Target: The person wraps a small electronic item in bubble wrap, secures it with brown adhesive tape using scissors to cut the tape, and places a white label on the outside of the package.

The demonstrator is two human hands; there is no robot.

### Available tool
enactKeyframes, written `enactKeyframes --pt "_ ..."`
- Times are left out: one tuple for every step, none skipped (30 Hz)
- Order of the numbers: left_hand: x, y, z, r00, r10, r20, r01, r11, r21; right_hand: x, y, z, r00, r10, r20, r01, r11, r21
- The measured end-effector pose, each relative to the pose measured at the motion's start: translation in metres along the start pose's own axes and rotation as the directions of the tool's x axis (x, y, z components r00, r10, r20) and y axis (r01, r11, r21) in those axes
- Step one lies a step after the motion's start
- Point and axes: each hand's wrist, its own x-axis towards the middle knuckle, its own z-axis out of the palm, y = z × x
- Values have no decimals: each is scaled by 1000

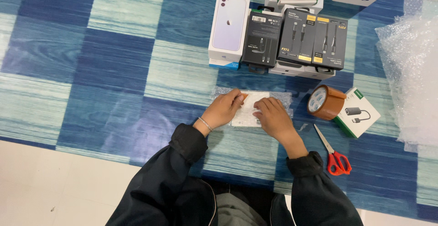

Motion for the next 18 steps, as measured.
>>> enactKeyframes --pt "-2 5 -1 1000 3 0 -3 1000 0 2 1 -2 1000 1 -1 -1 1000 -3" --pt "-3 10 -2 999 18 -28 -17 999 40 4 2 -3 999 27 33 -28 999 42" --pt "-5 15 -3 998 34 -56 -29 996 80 5 3 -5 996 51 68 -57 995 86" --pt "-6 20 0 998 35 -53 -31 996 80 9 2 -10 996 54 66 -59 995 85" --pt "-8 26 3 997 58 -42 -56 997 45 12 0 -14 992 68 105 -77 993 89" --pt "-9 31 4 996 83 -37 -82 997 12 17 0 -18 987 76 141 -90 992 92" --pt "-12 34 6 995 87 -39 -86 996 15 21 -3 -23 988 75 137 -88 992 89" --pt "-14 37 8 996 85 -9 -85 996 -13 23 -6 -29 972 122 200 -153 978 145" --pt "-16 41 10 996 85 20 -84 996 -41 26 -10 -35 950 165 264 -220 956 195" --pt "-15 36 12 996 89 19 -88 995 -40 25 -10 -37 951 165 262 -219 957 192" --pt "-14 32 13 998 58 11 -58 997 -57 25 -11 -39 952 160 262 -216 956 200" --pt "-13 27 15 1000 27 1 -27 997 -73 24 -12 -41 953 153 262 -211 955 209" --pt "-13 26 15 1000 29 -1 -29 997 -71 26 -13 -44 954 151 260 -208 956 207" --pt "-14 25 15 1000 18 -12 -19 997 -81 27 -15 -46 956 159 245 -208 960 189" --pt "-14 23 15 1000 6 -23 -8 996 -91 28 -17 -48 959 166 230 -208 963 170" --pt "-14 24 14 1000 6 -26 -8 996 -89 27 -14 -46 960 163 228 -205 964 171" --pt "-14 26 13 1000 -10 -29 7 994 -106 25 -11 -44 974 156 164 -183 968 171" --pt "-14 27 12 999 -24 -29 21 992 -124 23 -7 -42 984 149 99 -164 972 168"
